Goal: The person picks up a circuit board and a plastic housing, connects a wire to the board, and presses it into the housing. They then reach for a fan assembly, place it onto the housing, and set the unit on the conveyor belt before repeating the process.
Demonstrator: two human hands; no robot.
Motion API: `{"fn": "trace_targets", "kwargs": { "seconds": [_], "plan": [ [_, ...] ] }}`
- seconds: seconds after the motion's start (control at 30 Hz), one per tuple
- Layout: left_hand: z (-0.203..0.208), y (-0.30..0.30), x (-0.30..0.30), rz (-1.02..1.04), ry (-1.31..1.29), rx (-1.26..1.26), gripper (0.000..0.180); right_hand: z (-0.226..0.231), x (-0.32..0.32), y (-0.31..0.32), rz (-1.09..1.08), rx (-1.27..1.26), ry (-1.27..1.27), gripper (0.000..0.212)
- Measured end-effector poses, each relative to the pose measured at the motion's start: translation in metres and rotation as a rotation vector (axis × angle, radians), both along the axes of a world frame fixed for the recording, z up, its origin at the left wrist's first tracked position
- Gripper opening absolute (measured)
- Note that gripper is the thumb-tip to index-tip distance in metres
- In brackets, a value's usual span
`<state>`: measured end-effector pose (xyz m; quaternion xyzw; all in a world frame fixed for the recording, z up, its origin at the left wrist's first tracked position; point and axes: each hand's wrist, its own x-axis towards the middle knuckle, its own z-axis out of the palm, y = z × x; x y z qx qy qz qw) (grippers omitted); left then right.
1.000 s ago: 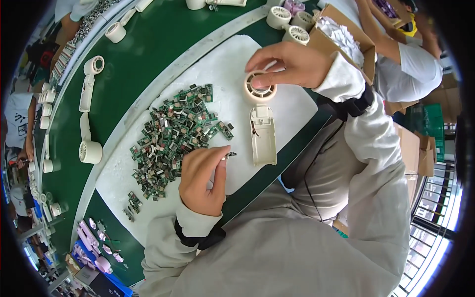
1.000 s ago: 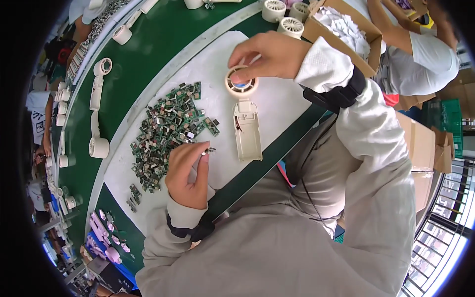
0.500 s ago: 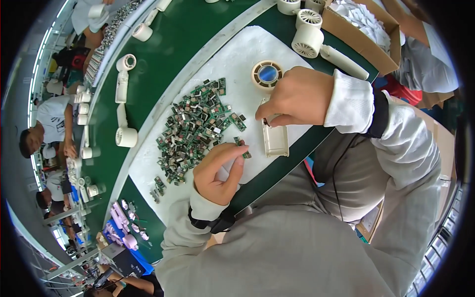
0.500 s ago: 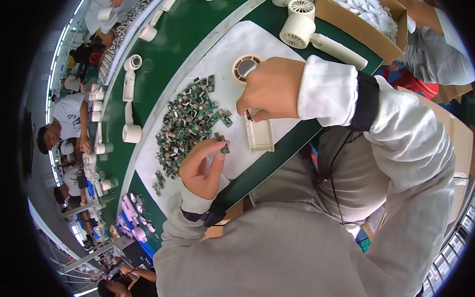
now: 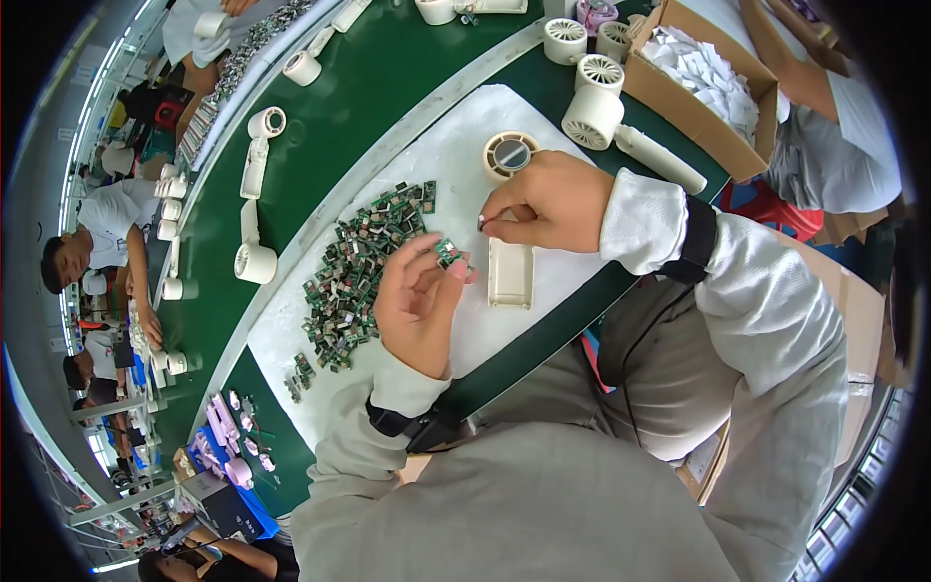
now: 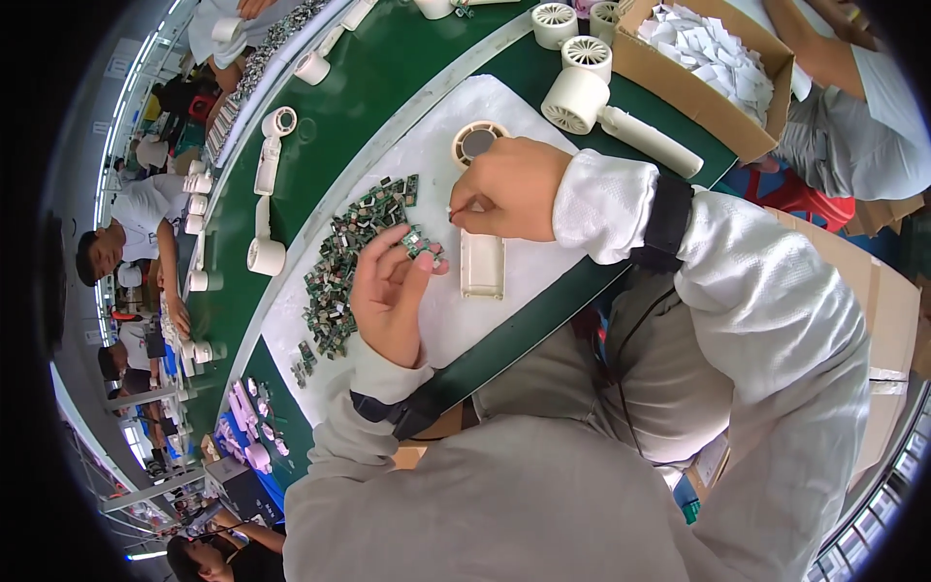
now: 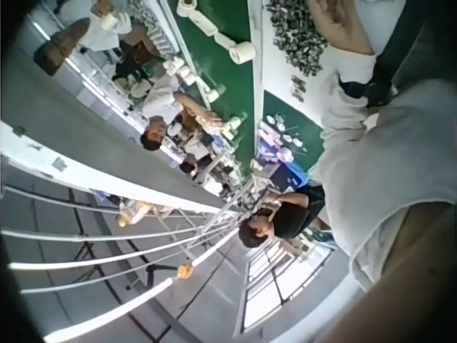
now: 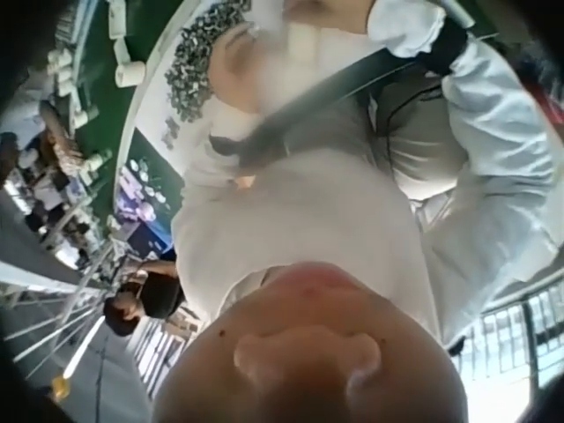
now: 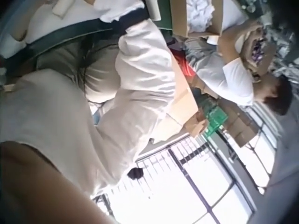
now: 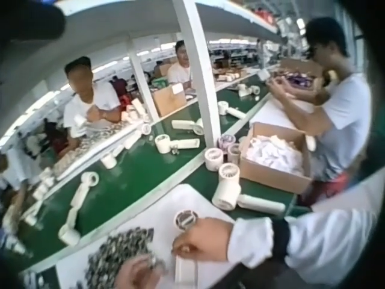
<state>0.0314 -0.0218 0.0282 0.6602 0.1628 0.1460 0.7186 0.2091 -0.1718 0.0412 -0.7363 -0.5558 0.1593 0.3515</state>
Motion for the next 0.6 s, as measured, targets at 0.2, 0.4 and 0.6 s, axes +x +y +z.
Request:
{"fn": "trace_targets", "kwargs": {
  "seconds": [0.2, 0.4, 0.6],
  "plan": [
    [-0.0042, 0.0027, -0.0020, -0.075, 0.023, 0.030, 0.033, 0.0013, 0.0027, 0.0005, -0.018, -0.010, -0.025, 0.019],
    [-0.0077, 0.0088, -0.0049, -0.107, 0.022, 0.020, 0.031, 0.0059, 0.0049, 0.0021, 0.033, -0.025, -0.028, 0.018],
    [-0.0098, 0.0082, -0.0060, -0.122, -0.019, 0.060, 0.029, 0.0049, 0.0054, -0.0002, 0.044, -0.023, 0.014, 0.017]
  ]
}}
